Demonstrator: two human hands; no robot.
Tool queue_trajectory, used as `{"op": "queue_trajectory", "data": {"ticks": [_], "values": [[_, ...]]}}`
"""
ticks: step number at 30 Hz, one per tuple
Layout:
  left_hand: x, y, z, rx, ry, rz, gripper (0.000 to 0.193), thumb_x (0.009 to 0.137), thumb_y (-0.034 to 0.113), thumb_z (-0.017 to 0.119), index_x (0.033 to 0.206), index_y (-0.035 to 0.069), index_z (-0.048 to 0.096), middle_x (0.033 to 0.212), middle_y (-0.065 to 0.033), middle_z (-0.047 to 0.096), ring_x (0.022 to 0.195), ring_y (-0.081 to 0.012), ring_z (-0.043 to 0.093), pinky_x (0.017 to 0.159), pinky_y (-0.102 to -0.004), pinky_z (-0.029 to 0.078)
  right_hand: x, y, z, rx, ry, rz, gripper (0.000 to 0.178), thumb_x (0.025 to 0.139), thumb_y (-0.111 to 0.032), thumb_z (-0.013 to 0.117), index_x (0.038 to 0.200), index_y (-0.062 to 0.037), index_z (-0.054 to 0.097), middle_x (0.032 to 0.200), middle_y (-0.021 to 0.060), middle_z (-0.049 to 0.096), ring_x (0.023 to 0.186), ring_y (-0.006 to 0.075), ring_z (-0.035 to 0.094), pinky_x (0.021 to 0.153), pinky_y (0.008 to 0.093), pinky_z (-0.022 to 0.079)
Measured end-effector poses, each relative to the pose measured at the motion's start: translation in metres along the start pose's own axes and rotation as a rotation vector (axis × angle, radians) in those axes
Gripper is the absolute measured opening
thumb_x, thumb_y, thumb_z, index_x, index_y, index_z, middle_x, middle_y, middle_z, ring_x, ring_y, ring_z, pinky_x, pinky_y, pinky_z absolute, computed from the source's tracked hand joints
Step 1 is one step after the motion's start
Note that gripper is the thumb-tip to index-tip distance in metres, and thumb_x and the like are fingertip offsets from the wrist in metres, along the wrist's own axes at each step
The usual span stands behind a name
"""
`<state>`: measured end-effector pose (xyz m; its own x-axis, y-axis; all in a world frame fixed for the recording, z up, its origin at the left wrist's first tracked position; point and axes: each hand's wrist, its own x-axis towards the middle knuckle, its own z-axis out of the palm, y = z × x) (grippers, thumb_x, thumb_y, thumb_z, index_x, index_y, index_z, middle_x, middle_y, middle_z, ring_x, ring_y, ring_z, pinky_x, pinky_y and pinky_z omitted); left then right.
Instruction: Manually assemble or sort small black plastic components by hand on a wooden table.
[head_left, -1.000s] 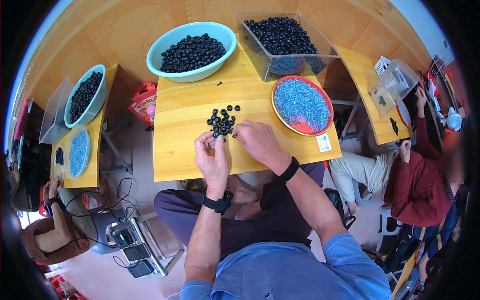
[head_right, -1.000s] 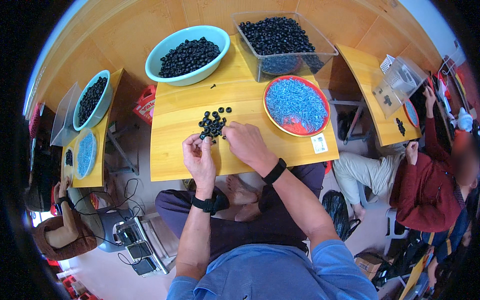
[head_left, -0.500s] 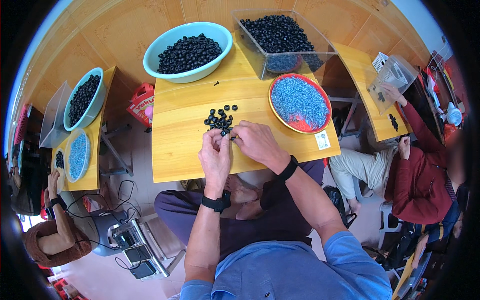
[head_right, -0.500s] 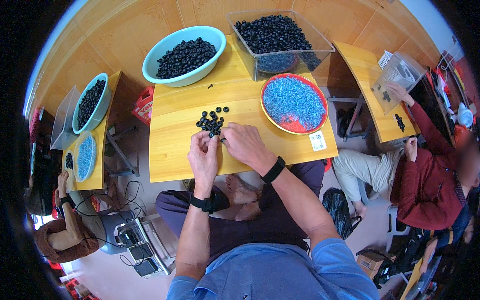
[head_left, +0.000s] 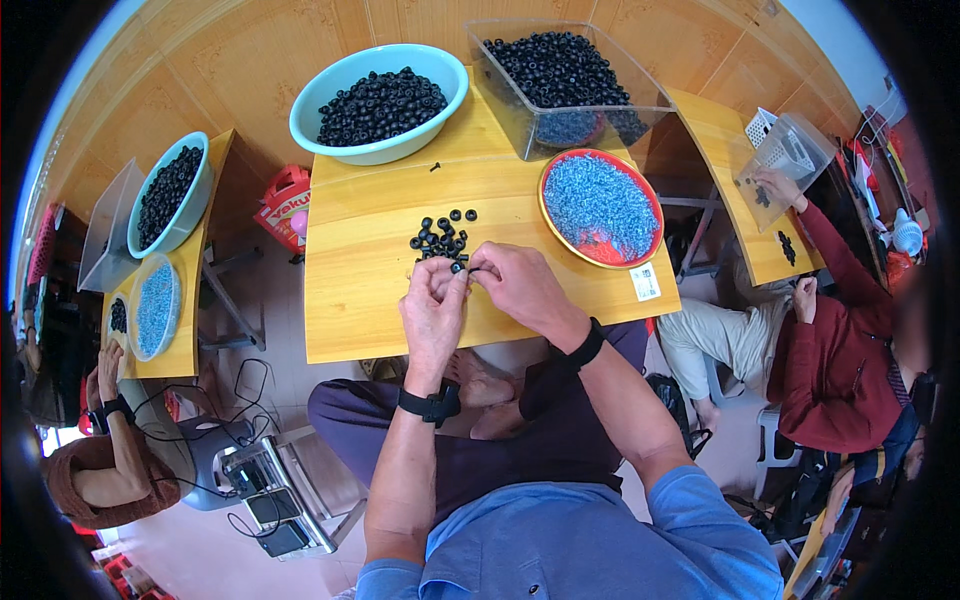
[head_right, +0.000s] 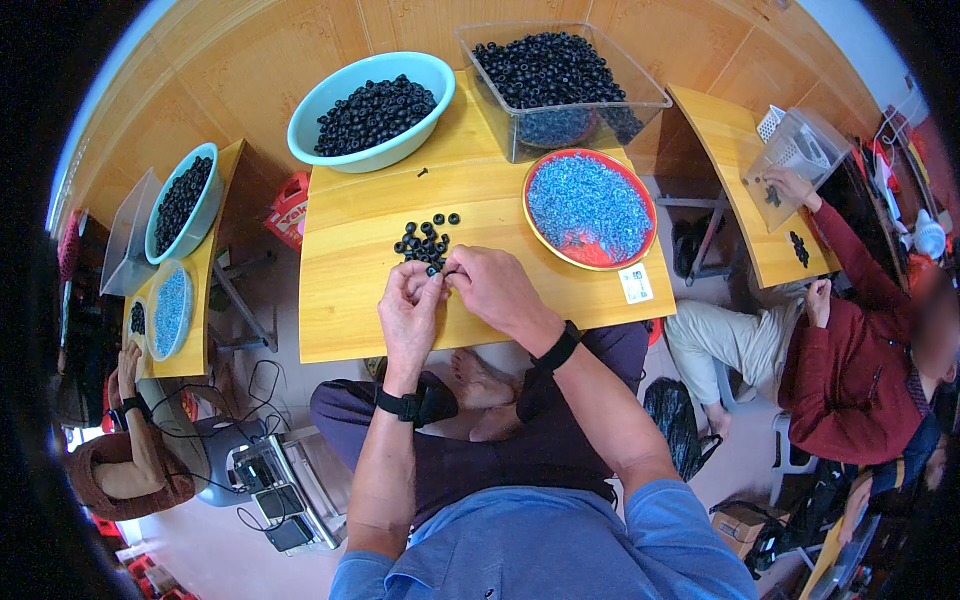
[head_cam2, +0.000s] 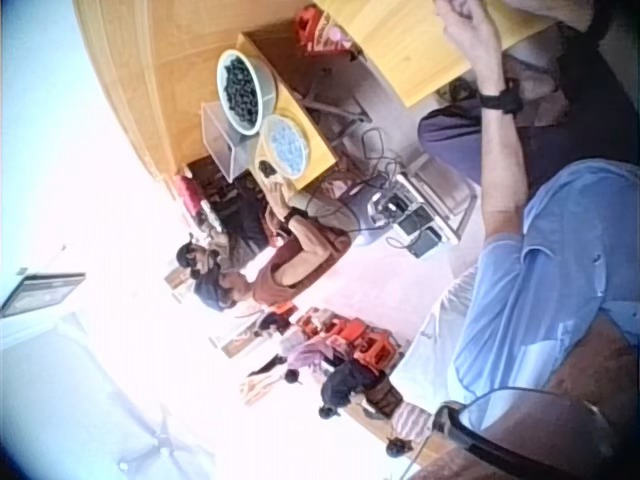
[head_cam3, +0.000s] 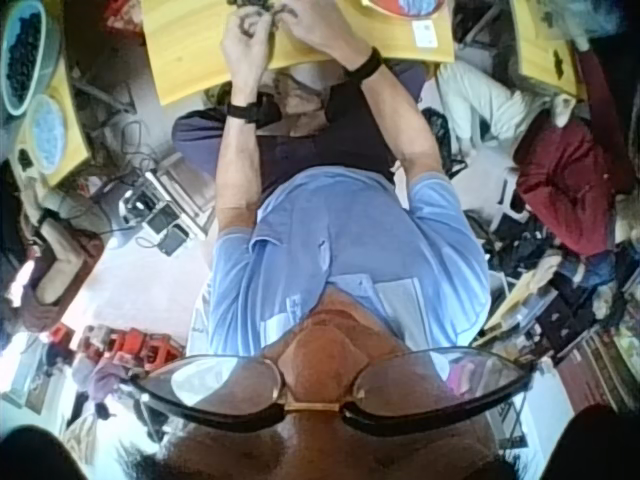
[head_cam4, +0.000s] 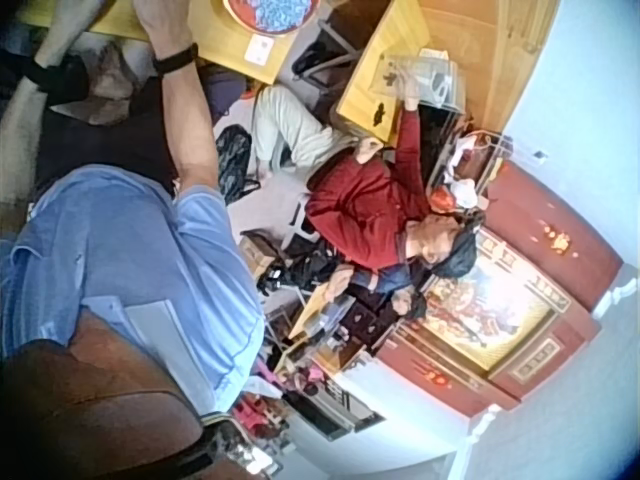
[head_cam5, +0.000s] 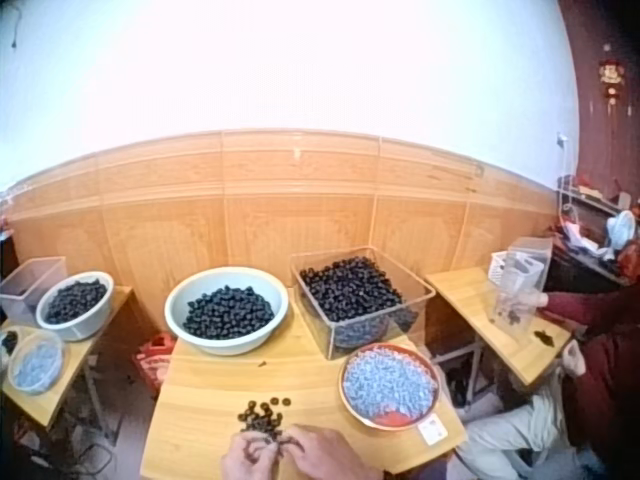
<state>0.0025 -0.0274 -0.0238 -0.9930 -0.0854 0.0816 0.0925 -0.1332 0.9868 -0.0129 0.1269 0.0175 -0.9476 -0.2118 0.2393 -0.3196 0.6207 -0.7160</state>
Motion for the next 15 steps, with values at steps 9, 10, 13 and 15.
{"op": "queue_trajectory", "data": {"ticks": [9,10,13,15], "values": [[-0.002,0.006,0.0,0.133,-0.063,-0.01,0.017,0.096,-0.001,0.067,0.111,-0.002,0.059,0.092,-0.0075,0.073,0.083,-0.0079,0.068,0.074,-0.0221,0.055,-0.004,0.003,-0.003,0.268,-0.018,0.164,0.009,0.089,-0.003,0.064,0.096,0.0007,0.067,0.08,0.0163,0.072,0.067,0.024,0.073,0.061,0.0342,0.056],[-0.002,0.006,0.001,0.136,-0.074,0.002,0.017,0.096,-0.001,0.068,0.11,-0.002,0.059,0.092,-0.0079,0.074,0.083,-0.0079,0.068,0.075,-0.022,0.055,-0.005,0.006,-0.003,0.268,-0.018,0.164,0.009,0.089,-0.003,0.064,0.096,0.0007,0.067,0.08,0.0163,0.072,0.067,0.024,0.073,0.061,0.0342,0.056],[-0.003,0.006,0.001,0.144,-0.08,0.016,0.017,0.095,-0.001,0.069,0.109,-0.002,0.06,0.093,-0.0083,0.075,0.084,-0.0078,0.069,0.075,-0.0219,0.055,-0.006,0.006,-0.001,0.442,-0.017,0.206,0.009,0.09,-0.004,0.065,0.096,0.0022,0.067,0.077,0.0114,0.071,0.067,0.0172,0.073,0.06,0.0289,0.056],[-0.003,0.007,0.001,0.146,-0.081,0.016,0.017,0.094,-0.001,0.069,0.109,-0.002,0.061,0.094,-0.0082,0.075,0.084,-0.0078,0.069,0.075,-0.0219,0.055,-0.008,0.01,-0.001,0.484,-0.015,0.216,0.009,0.092,-0.005,0.066,0.095,0.0032,0.066,0.077,0.0087,0.071,0.066,0.0148,0.072,0.06,0.0266,0.055]]}}
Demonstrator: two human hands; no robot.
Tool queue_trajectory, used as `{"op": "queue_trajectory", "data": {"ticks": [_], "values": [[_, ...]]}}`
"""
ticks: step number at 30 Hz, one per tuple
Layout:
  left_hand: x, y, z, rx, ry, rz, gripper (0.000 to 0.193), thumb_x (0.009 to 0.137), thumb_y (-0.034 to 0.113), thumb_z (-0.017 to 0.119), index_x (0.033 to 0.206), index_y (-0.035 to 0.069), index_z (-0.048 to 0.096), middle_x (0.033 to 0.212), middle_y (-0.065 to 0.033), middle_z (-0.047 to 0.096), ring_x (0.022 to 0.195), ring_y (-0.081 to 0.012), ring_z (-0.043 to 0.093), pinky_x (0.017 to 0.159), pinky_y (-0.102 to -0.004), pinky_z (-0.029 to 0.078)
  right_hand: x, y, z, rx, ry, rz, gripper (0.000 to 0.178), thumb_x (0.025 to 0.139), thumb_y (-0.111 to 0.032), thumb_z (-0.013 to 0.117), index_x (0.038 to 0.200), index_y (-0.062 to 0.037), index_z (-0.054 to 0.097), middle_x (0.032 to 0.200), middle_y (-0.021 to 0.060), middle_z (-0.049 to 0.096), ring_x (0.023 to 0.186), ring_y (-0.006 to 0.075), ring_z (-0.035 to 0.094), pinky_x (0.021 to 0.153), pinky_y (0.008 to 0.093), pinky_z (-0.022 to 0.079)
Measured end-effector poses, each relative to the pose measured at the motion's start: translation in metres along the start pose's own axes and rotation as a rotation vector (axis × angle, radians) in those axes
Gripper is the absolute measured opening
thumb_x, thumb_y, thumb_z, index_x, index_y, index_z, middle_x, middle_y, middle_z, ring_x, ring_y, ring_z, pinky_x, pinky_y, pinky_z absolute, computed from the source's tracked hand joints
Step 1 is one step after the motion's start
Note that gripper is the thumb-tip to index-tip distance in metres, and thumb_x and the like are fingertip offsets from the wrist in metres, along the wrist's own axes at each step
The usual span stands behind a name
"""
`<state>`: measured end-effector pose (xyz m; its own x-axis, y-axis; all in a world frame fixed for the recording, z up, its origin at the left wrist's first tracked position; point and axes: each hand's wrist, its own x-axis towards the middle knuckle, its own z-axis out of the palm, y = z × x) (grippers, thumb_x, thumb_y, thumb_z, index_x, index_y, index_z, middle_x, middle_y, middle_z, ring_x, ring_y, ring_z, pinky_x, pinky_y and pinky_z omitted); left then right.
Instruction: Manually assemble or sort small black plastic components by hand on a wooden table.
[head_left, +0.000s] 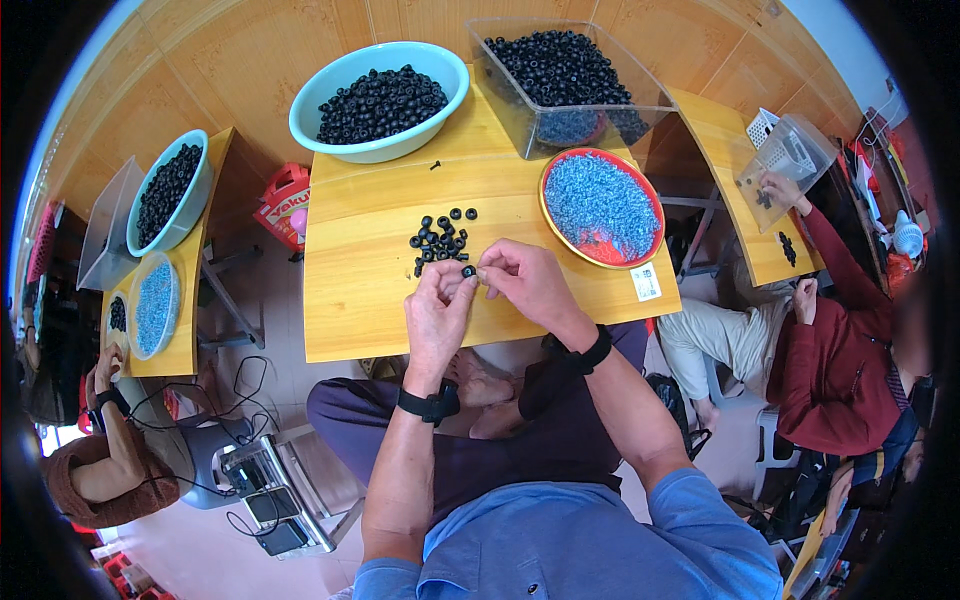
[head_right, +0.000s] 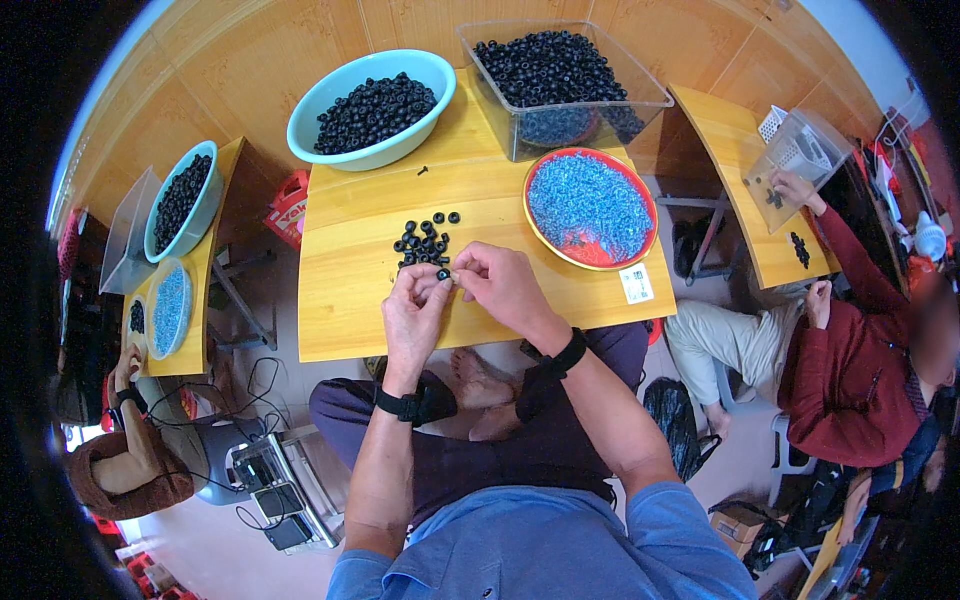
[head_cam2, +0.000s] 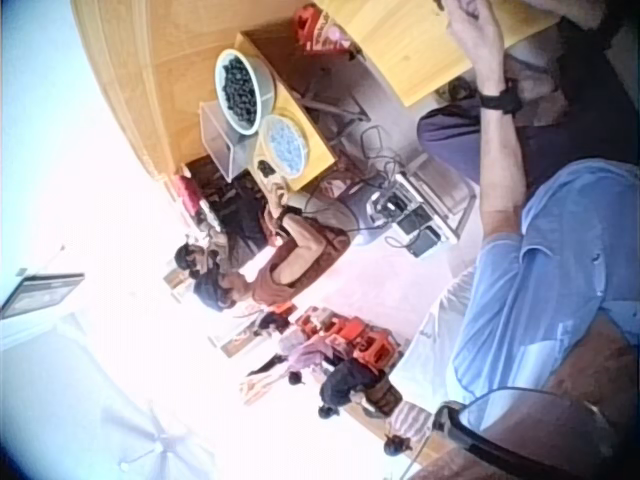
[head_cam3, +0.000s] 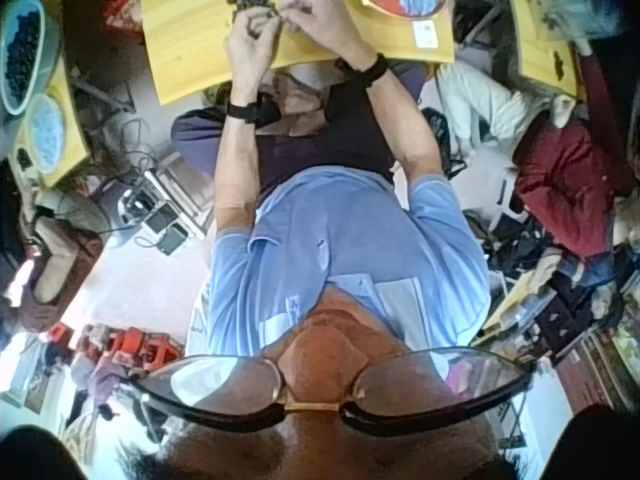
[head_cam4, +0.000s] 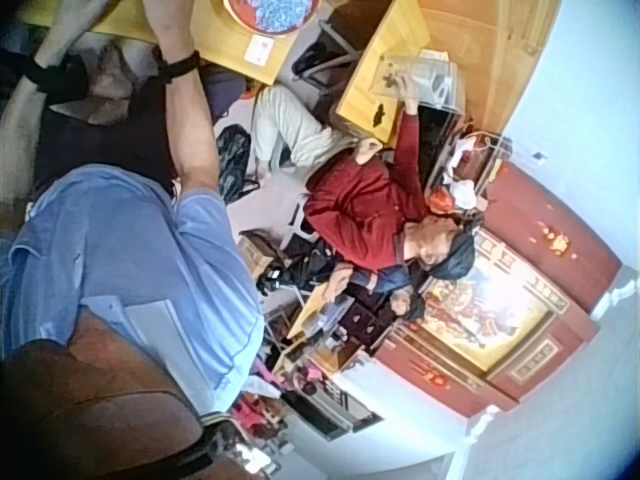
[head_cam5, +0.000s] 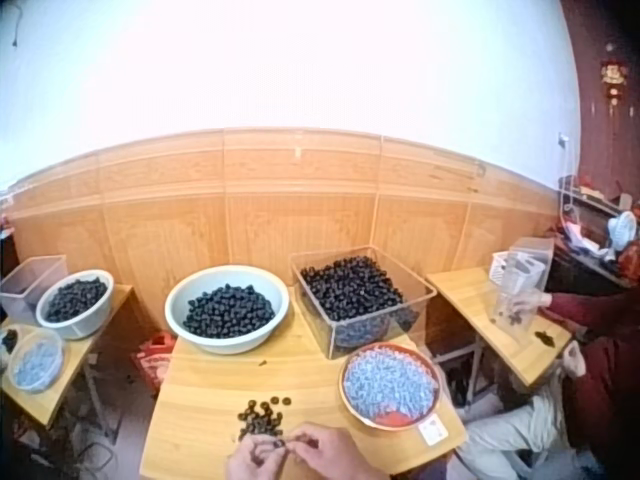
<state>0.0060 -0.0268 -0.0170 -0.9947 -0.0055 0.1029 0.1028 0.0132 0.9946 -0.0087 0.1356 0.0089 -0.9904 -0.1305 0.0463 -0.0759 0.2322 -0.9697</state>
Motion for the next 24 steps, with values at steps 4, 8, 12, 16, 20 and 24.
{"op": "queue_trajectory", "data": {"ticks": [4,8,12,16,20,24], "values": [[-0.001,0.002,0.001,0.061,-0.019,-0.008,0.016,0.094,-0.001,0.07,0.108,-0.002,0.062,0.094,-0.0076,0.075,0.084,-0.0079,0.069,0.076,-0.0223,0.055,-0.001,0.004,-0.003,0.026,0.0,0.016,0.008,0.091,-0.004,0.065,0.095,0.003,0.066,0.078,0.0087,0.071,0.066,0.0141,0.072,0.06,0.0264,0.055],[-0.001,-0.003,0.002,0.078,0.005,0.066,0.018,0.092,0.001,0.072,0.108,-0.002,0.063,0.09,-0.0096,0.075,0.081,-0.0091,0.07,0.072,-0.025,0.056,-0.002,0.005,-0.004,0.008,-0.006,0.045,0.009,0.089,-0.002,0.068,0.096,0.003,0.066,0.081,0.0076,0.071,0.072,0.0128,0.071,0.065,0.0264,0.056],[-0.001,-0.002,0.004,0.217,0.017,0.096,0.018,0.091,0.002,0.074,0.107,-0.001,0.065,0.088,-0.0103,0.075,0.08,-0.0112,0.071,0.073,-0.0259,0.057,-0.006,0.009,-0.003,-0.089,0.096,0.014,0.013,0.086,0.001,0.071,0.098,0.0031,0.067,0.087,0.006,0.071,0.08,0.0116,0.069,0.071,0.0263,0.056],[-0.002,0.001,0.003,0.268,0.005,0.132,0.018,0.089,0.002,0.074,0.106,-0.001,0.066,0.086,-0.0114,0.074,0.076,-0.0129,0.07,0.071,-0.0272,0.057,-0.012,-0.002,-0.004,-0.141,0.102,-0.003,0.015,0.085,0.002,0.072,0.1,0.0025,0.069,0.09,0.0079,0.073,0.081,0.0147,0.07,0.072,0.0277,0.056],[-0.003,0.004,0.005,0.285,-0.011,0.131,0.019,0.089,0.001,0.074,0.107,-0.001,0.067,0.085,-0.0116,0.073,0.074,-0.0139,0.069,0.069,-0.0283,0.056,-0.016,-0.009,-0.004,-0.318,0.145,-0.311,0.013,0.084,0.0,0.07,0.097,0.0003,0.071,0.09,0.015,0.071,0.081,0.0298,0.071,0.071,0.0364,0.056],[-0.003,0.001,0.005,0.266,-0.008,0.145,0.019,0.089,0.001,0.074,0.107,-0.001,0.067,0.086,-0.0117,0.073,0.074,-0.0144,0.069,0.07,-0.0281,0.056,-0.018,-0.013,-0.002,-0.37,0.148,-0.382,0.014,0.086,0.0,0.068,0.099,-0.0003,0.07,0.092,0.0155,0.071,0.085,0.0339,0.07,0.073,0.0389,0.056]]}}
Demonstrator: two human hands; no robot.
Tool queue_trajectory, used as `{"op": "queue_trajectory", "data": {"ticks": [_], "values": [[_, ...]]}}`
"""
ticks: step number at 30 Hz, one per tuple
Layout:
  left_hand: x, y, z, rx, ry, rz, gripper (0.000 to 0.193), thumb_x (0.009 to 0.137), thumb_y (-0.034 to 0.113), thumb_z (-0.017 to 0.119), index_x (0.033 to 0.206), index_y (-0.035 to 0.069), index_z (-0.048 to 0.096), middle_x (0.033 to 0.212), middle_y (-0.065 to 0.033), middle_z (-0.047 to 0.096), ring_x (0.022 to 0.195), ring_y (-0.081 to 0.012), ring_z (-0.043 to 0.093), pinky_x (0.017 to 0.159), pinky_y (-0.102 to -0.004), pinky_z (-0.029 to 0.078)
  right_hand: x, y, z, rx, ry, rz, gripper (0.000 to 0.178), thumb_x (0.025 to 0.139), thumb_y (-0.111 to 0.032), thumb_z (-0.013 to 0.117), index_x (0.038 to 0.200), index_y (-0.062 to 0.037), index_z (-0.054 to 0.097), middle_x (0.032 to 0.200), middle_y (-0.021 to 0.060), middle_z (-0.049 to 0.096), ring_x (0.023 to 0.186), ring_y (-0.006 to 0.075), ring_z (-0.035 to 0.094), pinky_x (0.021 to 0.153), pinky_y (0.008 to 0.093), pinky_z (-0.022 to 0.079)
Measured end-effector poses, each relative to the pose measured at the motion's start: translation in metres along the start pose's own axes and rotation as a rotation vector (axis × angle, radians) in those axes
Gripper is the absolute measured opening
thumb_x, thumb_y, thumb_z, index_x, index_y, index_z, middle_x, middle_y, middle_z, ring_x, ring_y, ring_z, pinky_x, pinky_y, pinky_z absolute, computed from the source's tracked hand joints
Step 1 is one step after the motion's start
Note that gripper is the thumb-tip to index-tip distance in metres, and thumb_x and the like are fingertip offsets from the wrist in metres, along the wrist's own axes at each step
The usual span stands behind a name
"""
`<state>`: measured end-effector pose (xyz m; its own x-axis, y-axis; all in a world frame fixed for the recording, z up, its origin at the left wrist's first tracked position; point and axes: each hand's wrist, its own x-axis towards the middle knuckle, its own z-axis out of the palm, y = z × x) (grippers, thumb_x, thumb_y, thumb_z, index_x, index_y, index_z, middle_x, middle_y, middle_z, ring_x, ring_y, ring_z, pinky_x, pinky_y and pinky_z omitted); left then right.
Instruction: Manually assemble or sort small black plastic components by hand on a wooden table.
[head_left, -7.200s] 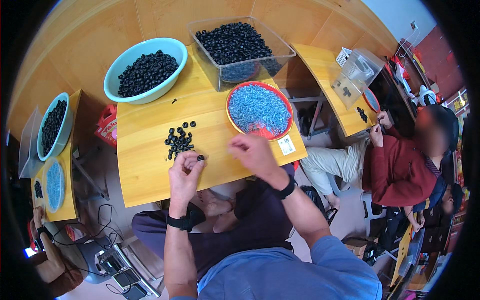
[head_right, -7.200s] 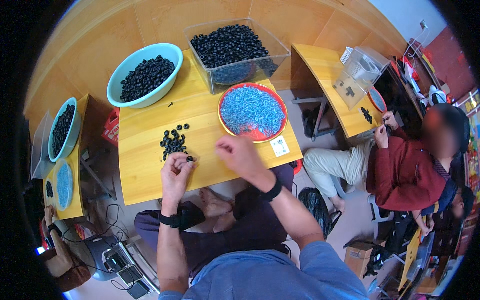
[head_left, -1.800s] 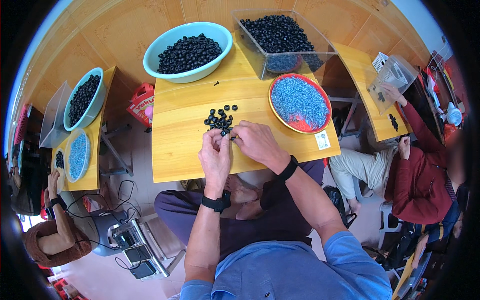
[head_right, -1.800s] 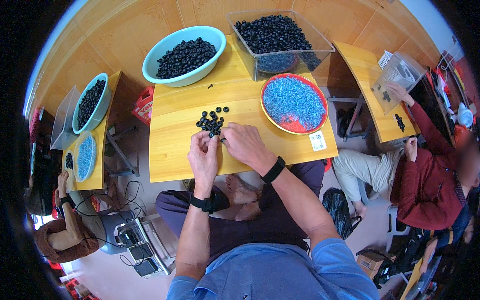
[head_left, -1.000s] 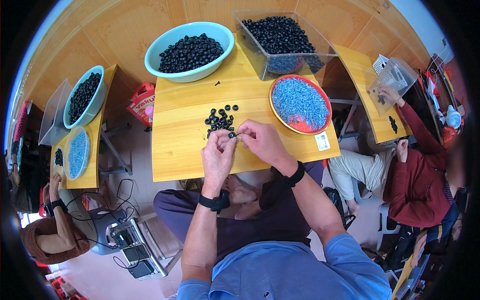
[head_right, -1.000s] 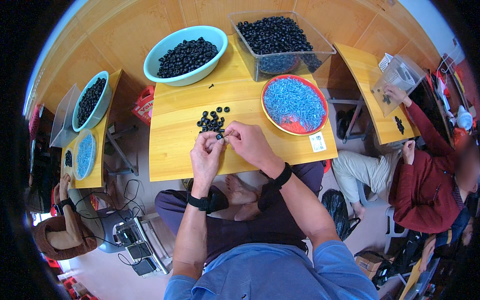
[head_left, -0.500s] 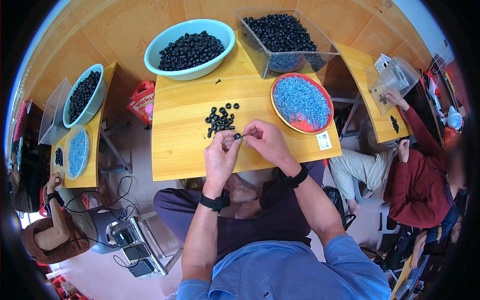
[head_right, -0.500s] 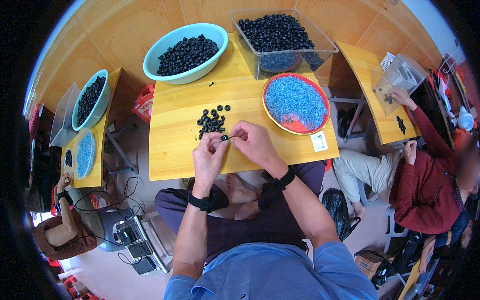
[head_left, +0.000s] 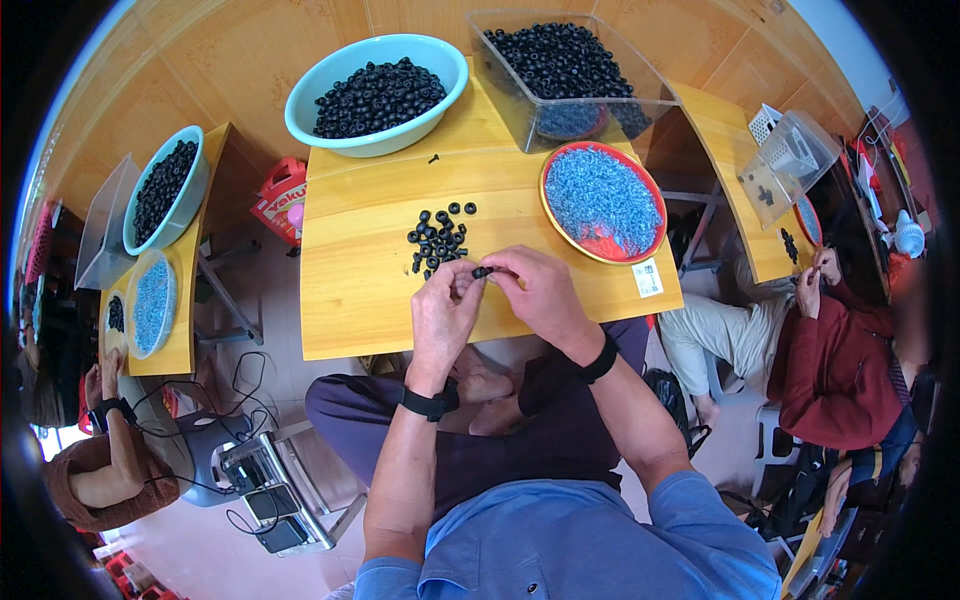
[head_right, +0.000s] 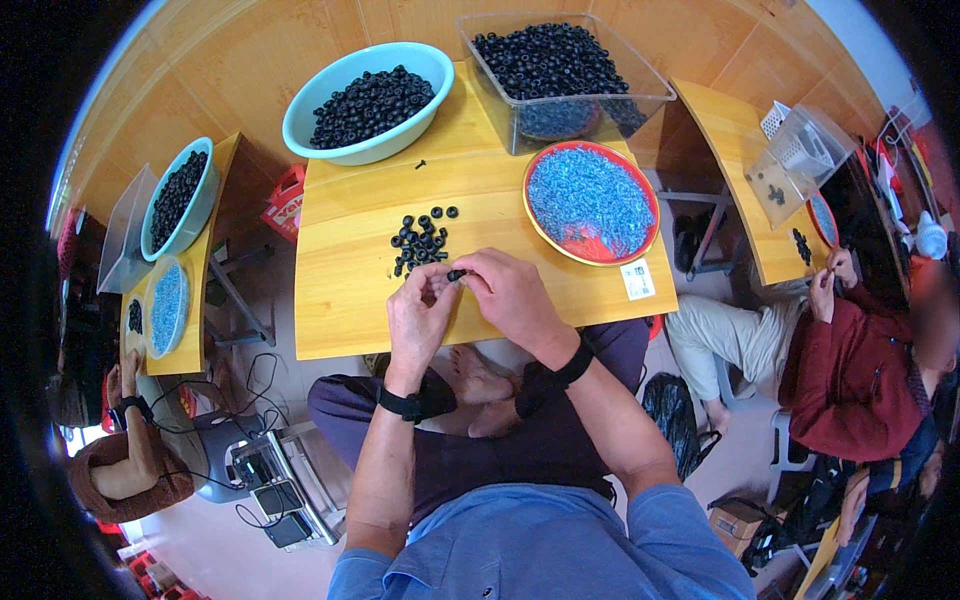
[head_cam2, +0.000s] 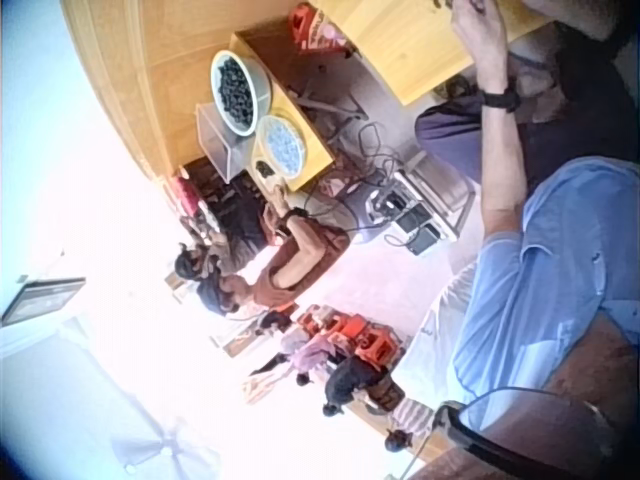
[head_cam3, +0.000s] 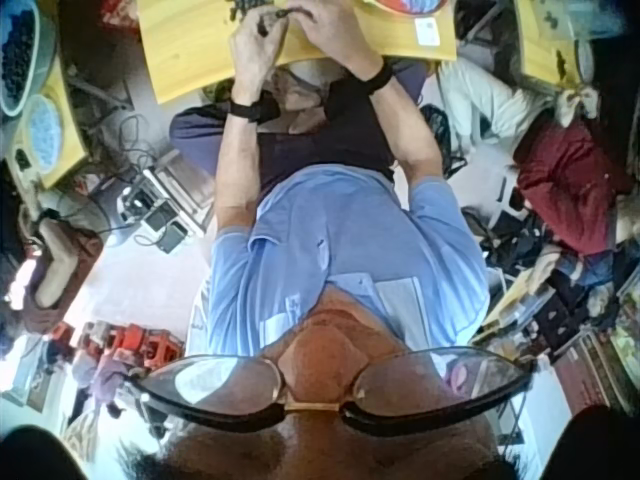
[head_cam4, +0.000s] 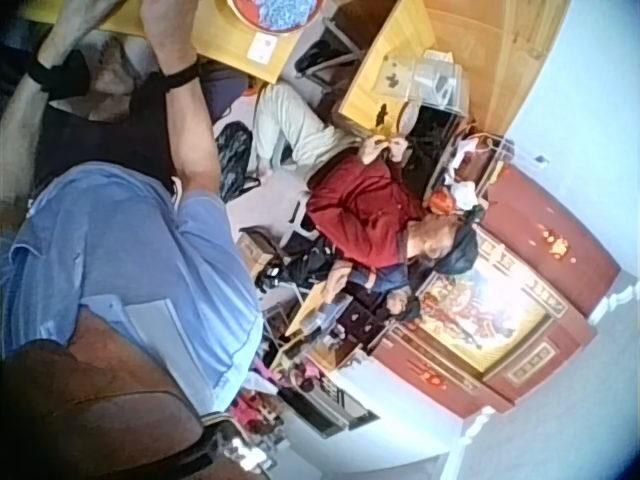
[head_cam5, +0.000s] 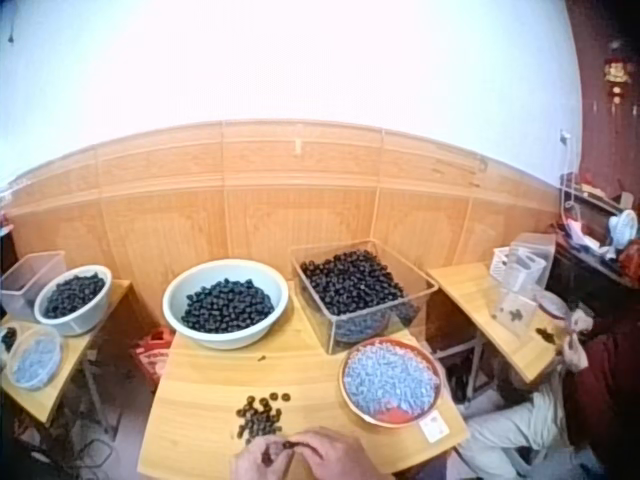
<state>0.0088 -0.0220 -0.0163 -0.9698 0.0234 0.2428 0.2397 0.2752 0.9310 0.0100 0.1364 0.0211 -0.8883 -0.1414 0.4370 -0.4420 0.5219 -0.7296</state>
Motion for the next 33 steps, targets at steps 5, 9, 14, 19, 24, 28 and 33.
{"op": "queue_trajectory", "data": {"ticks": [5,9,14,19,24,28,33], "values": [[0.0,0.0019,-0.0016,0.025,-0.031,-0.014,0.019,0.09,0.002,0.074,0.107,-0.001,0.067,0.087,-0.0124,0.074,0.076,-0.0156,0.071,0.071,-0.0286,0.057,-0.0022,0.0057,0.0001,-0.044,-0.009,-0.037,0.014,0.086,-0.001,0.068,0.1,-0.0011,0.07,0.092,0.015,0.071,0.084,0.0337,0.07,0.073,0.0396,0.056],[0.0006,0.0041,-0.0017,-0.021,-0.038,-0.02,0.018,0.09,0.003,0.073,0.107,-0.002,0.067,0.089,-0.0133,0.074,0.079,-0.0161,0.072,0.073,-0.0288,0.058,-0.0049,0.0067,-0.0007,-0.037,0.036,0.01,0.014,0.085,0.002,0.07,0.099,0.0001,0.072,0.094,0.0143,0.072,0.084,0.0303,0.071,0.073,0.0351,0.056],[0.0004,0.0041,-0.002,-0.01,-0.049,-0.04,0.018,0.091,0.003,0.073,0.107,-0.002,0.067,0.09,-0.014,0.074,0.081,-0.0158,0.072,0.073,-0.0287,0.058,-0.0036,0.005,-0.0028,-0.078,0.035,-0.031,0.014,0.085,0.002,0.07,0.098,-0.0004,0.071,0.094,0.014,0.072,0.085,0.0305,0.071,0.074,0.0352,0.056],[0.0002,0.0009,-0.0009,-0.021,-0.048,-0.039,0.019,0.09,0.003,0.074,0.107,-0.003,0.068,0.089,-0.0138,0.074,0.079,-0.0153,0.071,0.072,-0.0284,0.057,-0.0035,0.0054,-0.0011,-0.103,0.022,-0.128,0.013,0.085,0.0,0.069,0.099,-0.0011,0.068,0.093,0.0145,0.07,0.083,0.0341,0.07,0.071,0.0395,0.057],[0.0002,0.0008,-0.0012,-0.019,-0.051,-0.024,0.02,0.09,0.003,0.075,0.107,-0.002,0.068,0.089,-0.0136,0.074,0.078,-0.0149,0.071,0.071,-0.0282,0.057,-0.0052,0.0062,0.0017,-0.142,-0.016,-0.129,0.015,0.084,0.003,0.071,0.099,-0.0011,0.07,0.095,0.0139,0.071,0.084,0.0317,0.071,0.073,0.0366,0.057],[0.0003,-0.0031,-0.0015,-0.026,-0.069,-0.045,0.02,0.09,0.004,0.075,0.107,-0.002,0.068,0.088,-0.0136,0.075,0.077,-0.0149,0.071,0.07,-0.0279,0.057,-0.0039,0.0095,0.0028,-0.054,0.027,-0.115,0.014,0.086,-0.001,0.068,0.099,-0.0003,0.068,0.093,0.0149,0.071,0.083,0.0343,0.07,0.072,0.0395,0.057],[0.0006,-0.0023,-0.0026,-0.051,-0.074,-0.025,0.019,0.09,0.005,0.075,0.107,-0.001,0.068,0.09,-0.0142,0.076,0.078,-0.0156,0.073,0.069,-0.0281,0.057,-0.0036,0.0075,0.0003,-0.012,0.014,-0.014,0.011,0.085,-0.002,0.07,0.096,-0.0002,0.071,0.089,0.016,0.071,0.083,0.0335,0.07,0.071,0.0388,0.057]]}}
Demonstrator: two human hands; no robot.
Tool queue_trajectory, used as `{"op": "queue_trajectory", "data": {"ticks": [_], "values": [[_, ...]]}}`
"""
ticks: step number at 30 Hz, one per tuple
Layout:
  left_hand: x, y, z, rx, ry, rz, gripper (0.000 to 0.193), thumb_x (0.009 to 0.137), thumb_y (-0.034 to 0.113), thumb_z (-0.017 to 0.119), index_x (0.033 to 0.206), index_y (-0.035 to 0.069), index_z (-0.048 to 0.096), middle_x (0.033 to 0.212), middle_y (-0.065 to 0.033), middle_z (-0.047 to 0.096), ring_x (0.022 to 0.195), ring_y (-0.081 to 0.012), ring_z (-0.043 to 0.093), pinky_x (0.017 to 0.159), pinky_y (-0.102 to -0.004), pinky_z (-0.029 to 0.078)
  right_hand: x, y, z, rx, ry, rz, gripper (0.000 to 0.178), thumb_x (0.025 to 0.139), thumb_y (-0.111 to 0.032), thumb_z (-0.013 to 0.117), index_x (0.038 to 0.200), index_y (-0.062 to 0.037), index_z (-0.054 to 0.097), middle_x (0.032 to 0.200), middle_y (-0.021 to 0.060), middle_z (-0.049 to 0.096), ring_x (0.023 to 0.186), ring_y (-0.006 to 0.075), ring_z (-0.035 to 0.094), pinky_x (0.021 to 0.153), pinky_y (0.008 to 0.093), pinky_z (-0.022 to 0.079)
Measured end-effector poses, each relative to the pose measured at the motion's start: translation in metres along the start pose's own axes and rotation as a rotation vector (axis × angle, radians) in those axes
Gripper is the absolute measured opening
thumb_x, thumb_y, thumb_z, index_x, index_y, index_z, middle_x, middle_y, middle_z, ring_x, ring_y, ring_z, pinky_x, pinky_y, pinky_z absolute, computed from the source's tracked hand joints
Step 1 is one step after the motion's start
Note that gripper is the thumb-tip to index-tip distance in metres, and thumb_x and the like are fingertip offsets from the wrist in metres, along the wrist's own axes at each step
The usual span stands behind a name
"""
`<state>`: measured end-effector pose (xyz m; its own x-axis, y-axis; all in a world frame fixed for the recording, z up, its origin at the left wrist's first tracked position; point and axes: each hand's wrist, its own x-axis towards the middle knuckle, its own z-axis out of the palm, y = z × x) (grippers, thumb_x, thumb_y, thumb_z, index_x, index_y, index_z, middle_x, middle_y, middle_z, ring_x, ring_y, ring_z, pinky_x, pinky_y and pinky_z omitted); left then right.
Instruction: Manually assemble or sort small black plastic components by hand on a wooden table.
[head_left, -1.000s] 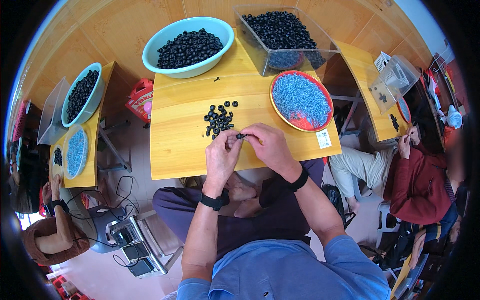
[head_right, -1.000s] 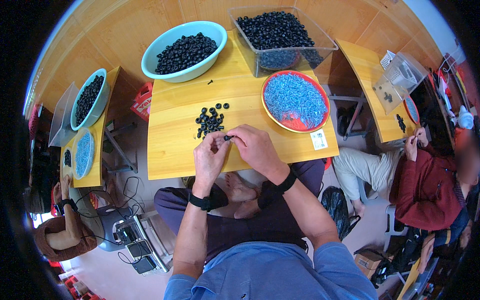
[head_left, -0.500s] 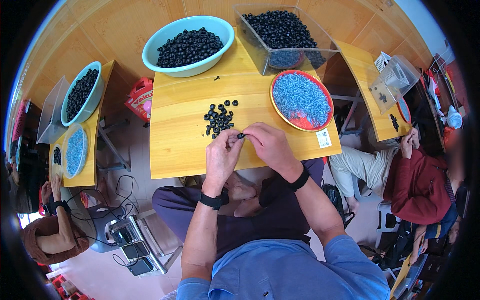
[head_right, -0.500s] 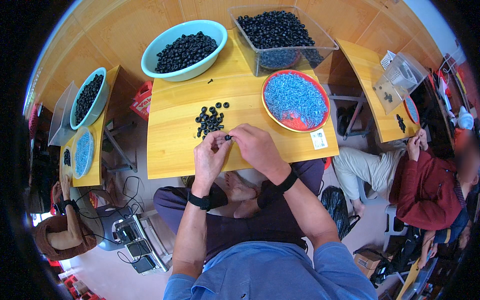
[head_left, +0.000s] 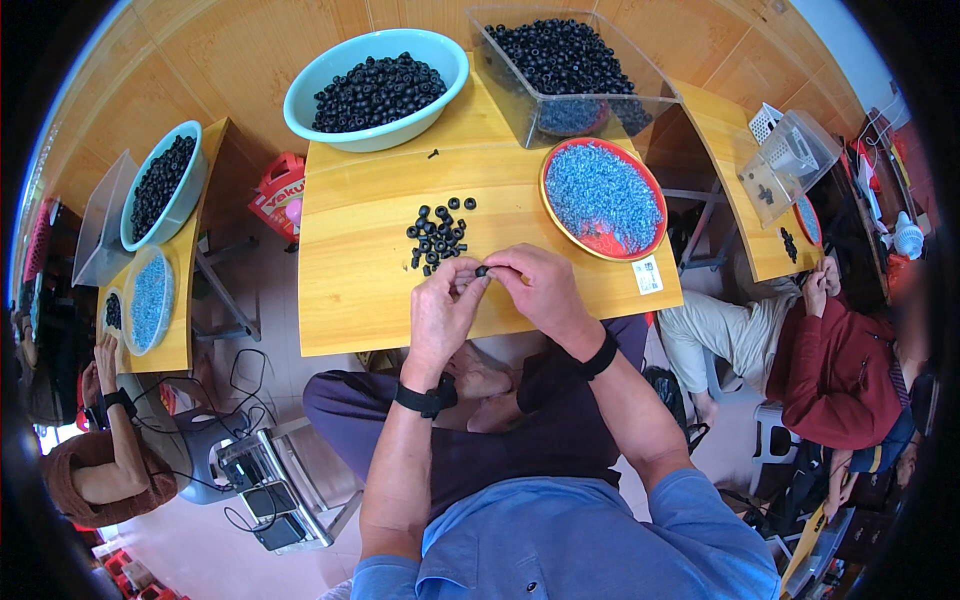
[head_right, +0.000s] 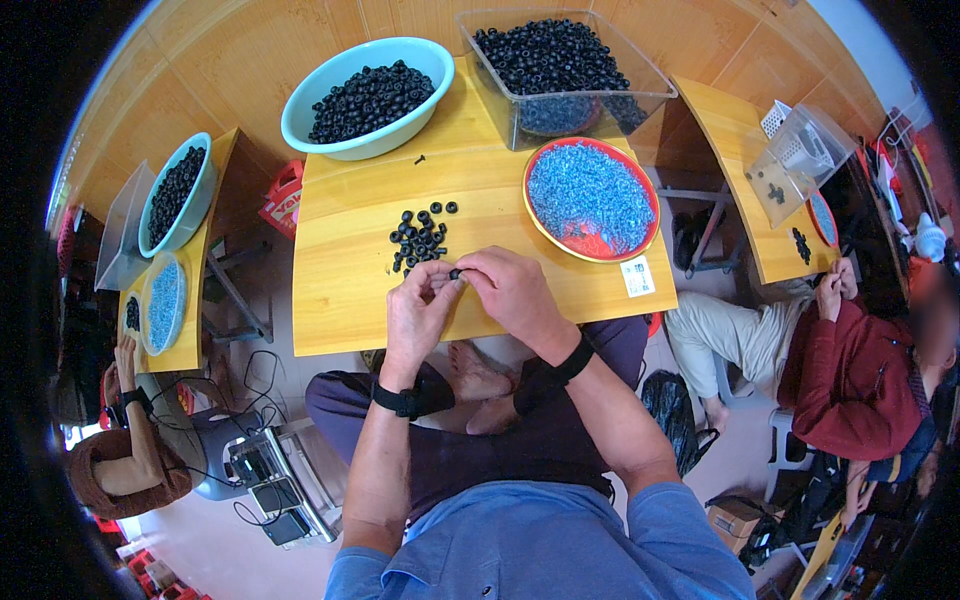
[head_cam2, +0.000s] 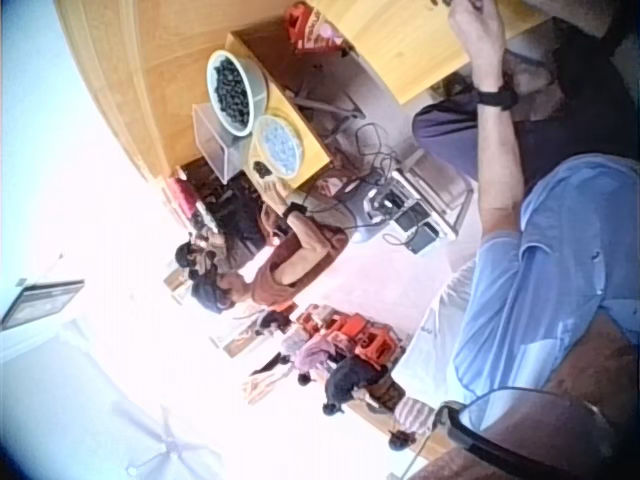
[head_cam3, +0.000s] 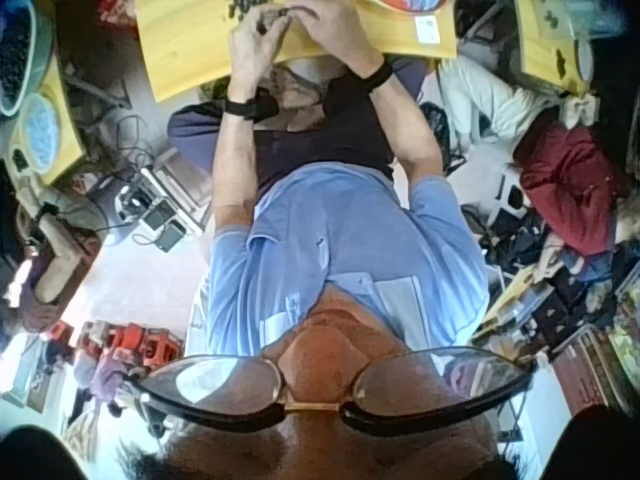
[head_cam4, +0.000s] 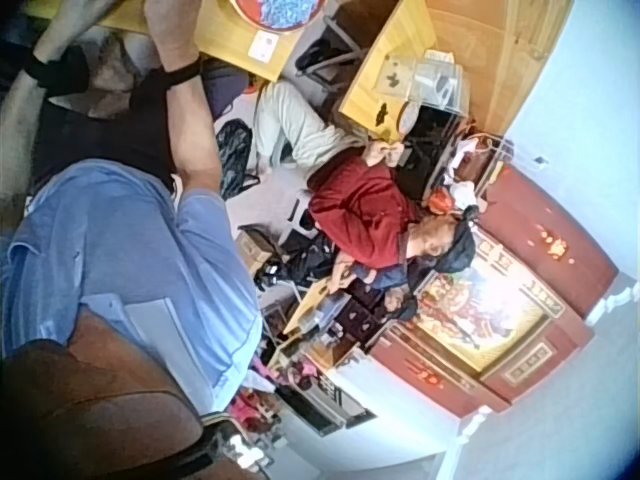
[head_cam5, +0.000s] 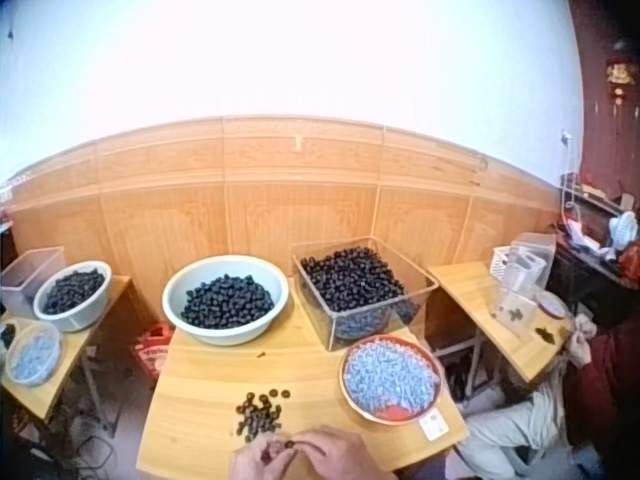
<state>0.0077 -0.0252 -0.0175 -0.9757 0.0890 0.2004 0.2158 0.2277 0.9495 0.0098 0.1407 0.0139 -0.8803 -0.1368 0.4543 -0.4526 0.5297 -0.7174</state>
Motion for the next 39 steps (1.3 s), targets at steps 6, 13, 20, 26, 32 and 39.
{"op": "queue_trajectory", "data": {"ticks": [6,13,20,26,32,39], "values": [[0.0,0.002,-0.001,-0.04,-0.019,-0.023,0.019,0.091,0.006,0.075,0.107,-0.001,0.068,0.091,-0.0132,0.076,0.083,-0.0163,0.074,0.071,-0.0286,0.058,-0.002,-0.001,0.001,-0.002,0.007,-0.008,0.011,0.086,-0.001,0.069,0.097,0.0004,0.071,0.09,0.0164,0.072,0.082,0.0335,0.071,0.071,0.039,0.056],[0.0,0.005,-0.005,-0.014,-0.054,-0.067,0.018,0.092,0.008,0.074,0.107,-0.001,0.068,0.092,-0.012,0.076,0.084,-0.016,0.075,0.072,-0.0286,0.057,-0.002,-0.001,-0.001,-0.062,-0.006,-0.032,0.011,0.087,0.001,0.069,0.096,0.0005,0.074,0.092,0.0156,0.074,0.082,0.0297,0.073,0.07,0.0351,0.057],[0.002,0.005,-0.007,-0.007,-0.102,-0.107,0.018,0.094,0.009,0.072,0.109,-0.001,0.066,0.09,-0.0116,0.076,0.083,-0.0147,0.074,0.071,-0.0292,0.056,-0.002,-0.001,-0.002,-0.086,-0.032,-0.043,0.01,0.088,0.001,0.069,0.096,-0.0005,0.074,0.091,0.0157,0.074,0.081,0.031,0.073,0.07,0.0365,0.058],[0.002,0.007,-0.009,-0.057,-0.137,-0.123,0.018,0.095,0.008,0.07,0.109,-0.001,0.064,0.088,-0.0128,0.075,0.082,-0.0136,0.072,0.071,-0.0287,0.055,0.001,0.002,-0.004,-0.168,-0.057,-0.143,0.01,0.086,0.001,0.069,0.095,-0.0017,0.073,0.09,0.016,0.074,0.079,0.0313,0.073,0.069,0.0384,0.057],[0.001,0.006,-0.008,-0.028,-0.114,-0.111,0.018,0.095,0.007,0.069,0.109,-0.002,0.064,0.086,-0.0134,0.074,0.079,-0.0135,0.07,0.071,-0.0299,0.055,0.001,0.004,-0.001,-0.18,-0.06,-0.136,0.01,0.085,0.0,0.07,0.094,-0.0029,0.074,0.086,0.0147,0.074,0.077,0.0319,0.072,0.067,0.0388,0.057],[0.002,0.006,-0.012,-0.024,-0.141,-0.153,0.017,0.096,0.007,0.069,0.107,-0.003,0.063,0.082,-0.0145,0.073,0.076,-0.0139,0.069,0.07,-0.0304,0.054,0.005,0.003,-0.001,-0.191,-0.098,-0.025,0.006,0.085,-0.009,0.071,0.09,-0.0069,0.074,0.076,0.0143,0.07,0.071,0.0336,0.068,0.063,0.0431,0.054]]}}
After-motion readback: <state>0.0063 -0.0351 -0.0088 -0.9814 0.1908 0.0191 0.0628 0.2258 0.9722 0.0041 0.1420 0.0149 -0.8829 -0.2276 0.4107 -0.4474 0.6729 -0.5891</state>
